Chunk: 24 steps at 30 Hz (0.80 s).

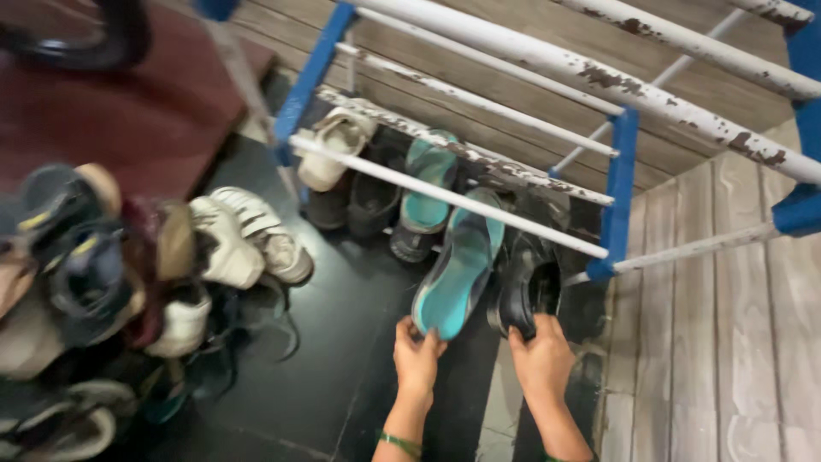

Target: The person removes various shoes and sandals from a metal shoe rack and places them on the floor. After emptying the rack, the person uses a cloth to wipe the metal bars of the rack.

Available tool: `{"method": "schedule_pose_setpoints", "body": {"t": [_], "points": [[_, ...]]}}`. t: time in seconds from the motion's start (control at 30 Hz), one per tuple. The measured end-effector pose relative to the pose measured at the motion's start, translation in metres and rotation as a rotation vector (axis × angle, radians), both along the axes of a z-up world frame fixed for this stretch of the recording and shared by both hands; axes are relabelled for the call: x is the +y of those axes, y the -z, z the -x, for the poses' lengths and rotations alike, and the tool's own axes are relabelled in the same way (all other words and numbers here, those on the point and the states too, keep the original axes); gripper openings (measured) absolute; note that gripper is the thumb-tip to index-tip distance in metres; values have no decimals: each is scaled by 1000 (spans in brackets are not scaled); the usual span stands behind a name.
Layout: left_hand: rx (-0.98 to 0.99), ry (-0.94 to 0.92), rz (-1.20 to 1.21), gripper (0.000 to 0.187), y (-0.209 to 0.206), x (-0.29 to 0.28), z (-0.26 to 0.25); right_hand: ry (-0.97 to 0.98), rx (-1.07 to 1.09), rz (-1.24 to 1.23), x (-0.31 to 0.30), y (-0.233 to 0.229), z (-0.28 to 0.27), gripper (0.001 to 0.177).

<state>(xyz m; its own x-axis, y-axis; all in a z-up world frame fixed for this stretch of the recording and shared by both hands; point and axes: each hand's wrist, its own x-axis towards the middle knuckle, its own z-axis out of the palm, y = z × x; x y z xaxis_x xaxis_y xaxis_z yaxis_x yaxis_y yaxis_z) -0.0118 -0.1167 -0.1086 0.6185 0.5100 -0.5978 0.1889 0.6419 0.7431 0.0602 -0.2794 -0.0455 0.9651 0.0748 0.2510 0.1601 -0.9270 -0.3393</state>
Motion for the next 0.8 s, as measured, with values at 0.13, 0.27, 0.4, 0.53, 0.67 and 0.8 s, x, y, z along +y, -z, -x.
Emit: {"method": "schedule_pose_setpoints", "body": {"t": [0.13, 0.27, 0.4, 0.53, 0.67, 0.8], "points": [[23, -41, 36, 44, 5, 6, 86, -115, -17, -79, 11, -10, 54, 35], [-1, -200, 44, 43, -1, 21, 172, -273, -1, -148, 32, -30, 109, 30], [-113, -360, -6, 41, -40, 56, 239, -459, -36, -218, 76, -75, 156, 26], [-221, -536, -149, 38, -90, 92, 314, -647, -61, -310, 132, -126, 202, 25], [-368, -797, -190, 32, -123, 129, 402, -933, -171, -373, 194, -169, 267, 25], [-392, -1115, -233, 31, -116, 149, 495, -1216, -43, -369, 257, -190, 349, 18]]}}
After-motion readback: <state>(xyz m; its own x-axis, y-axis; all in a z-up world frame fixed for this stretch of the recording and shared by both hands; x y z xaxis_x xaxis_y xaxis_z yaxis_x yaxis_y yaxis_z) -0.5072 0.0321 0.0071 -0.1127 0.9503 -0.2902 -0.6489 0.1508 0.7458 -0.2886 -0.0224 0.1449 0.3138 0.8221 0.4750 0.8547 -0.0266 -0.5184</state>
